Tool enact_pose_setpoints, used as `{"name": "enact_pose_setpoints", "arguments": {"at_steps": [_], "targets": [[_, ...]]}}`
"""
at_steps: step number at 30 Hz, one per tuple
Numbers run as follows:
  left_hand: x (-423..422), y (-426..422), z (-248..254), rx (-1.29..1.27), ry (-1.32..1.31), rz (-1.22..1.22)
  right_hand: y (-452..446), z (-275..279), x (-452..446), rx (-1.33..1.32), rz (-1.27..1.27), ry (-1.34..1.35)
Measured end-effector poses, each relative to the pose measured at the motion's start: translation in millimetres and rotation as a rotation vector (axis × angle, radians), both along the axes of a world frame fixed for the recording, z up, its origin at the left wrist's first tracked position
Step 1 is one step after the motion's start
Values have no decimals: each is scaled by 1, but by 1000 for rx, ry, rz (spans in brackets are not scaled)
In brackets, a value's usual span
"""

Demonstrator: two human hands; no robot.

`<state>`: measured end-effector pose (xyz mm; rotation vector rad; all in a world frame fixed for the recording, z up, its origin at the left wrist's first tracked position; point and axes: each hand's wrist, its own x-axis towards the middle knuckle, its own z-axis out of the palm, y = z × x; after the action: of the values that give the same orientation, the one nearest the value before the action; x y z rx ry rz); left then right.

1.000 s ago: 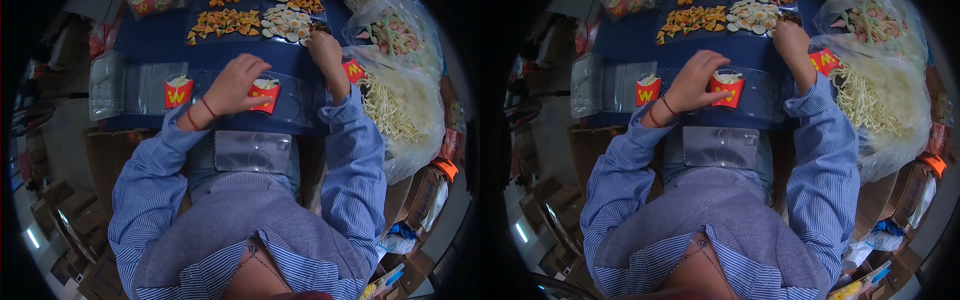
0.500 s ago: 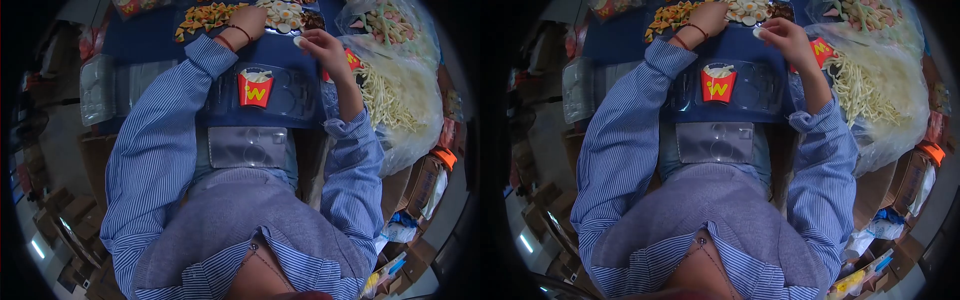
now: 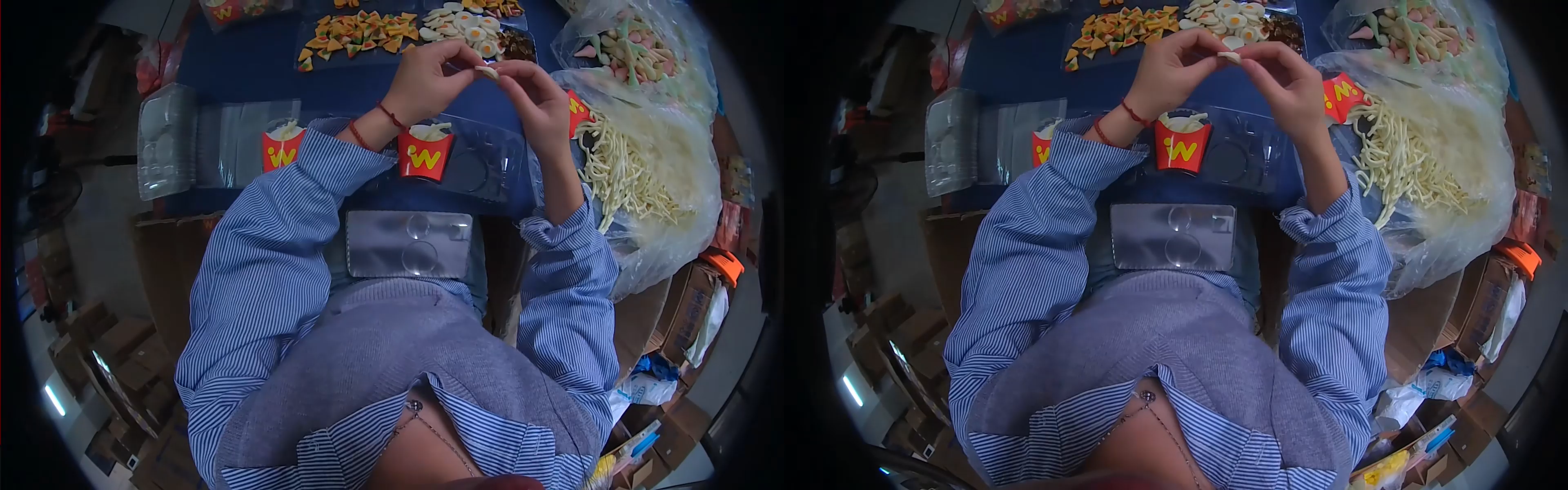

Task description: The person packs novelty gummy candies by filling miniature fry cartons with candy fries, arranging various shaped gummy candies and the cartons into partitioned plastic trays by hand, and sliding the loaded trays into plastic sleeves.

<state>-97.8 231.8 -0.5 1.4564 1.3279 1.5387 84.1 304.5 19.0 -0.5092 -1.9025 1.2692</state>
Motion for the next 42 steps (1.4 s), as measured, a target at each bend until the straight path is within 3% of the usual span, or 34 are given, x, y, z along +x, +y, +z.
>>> {"name": "enact_pose_setpoints", "arguments": {"at_steps": [2,6,11,12,14,15,18,21,23,26,28,30,35,37,42], "targets": [[-4,-3,4,298,271,79,0,7,3,-218,48,21],[-4,-10,6,456,353,126,-11,11,-2,-243,52,-16],[1,-18,5,368,177,142,-21,5,-6,90,18,-104],[3,-20,3,369,178,138,-24,8,-5,90,15,-102],[7,-25,0,199,-155,46,-34,18,3,-50,-67,3],[8,-31,5,200,-151,43,-37,32,18,-114,-104,22],[7,-53,23,18,-388,-123,-40,79,99,-198,-76,124],[5,-60,26,-131,-408,-222,-45,89,147,-121,-213,-287],[14,-57,27,-285,-586,-422,-74,89,108,-127,-226,-135],[35,-67,38,-408,-687,-534,-97,79,60,-231,-93,-44],[38,-81,47,-395,-683,-516,-94,61,46,-178,81,-105],[36,-92,57,-376,-676,-473,-96,55,42,-256,85,-126],[34,-108,64,-362,-363,-391,-103,61,35,-376,78,-130],[37,-110,63,-341,-399,-398,-100,64,40,-456,180,-114],[52,-113,61,-323,-550,-435,-105,62,49,-393,161,-128]]}}
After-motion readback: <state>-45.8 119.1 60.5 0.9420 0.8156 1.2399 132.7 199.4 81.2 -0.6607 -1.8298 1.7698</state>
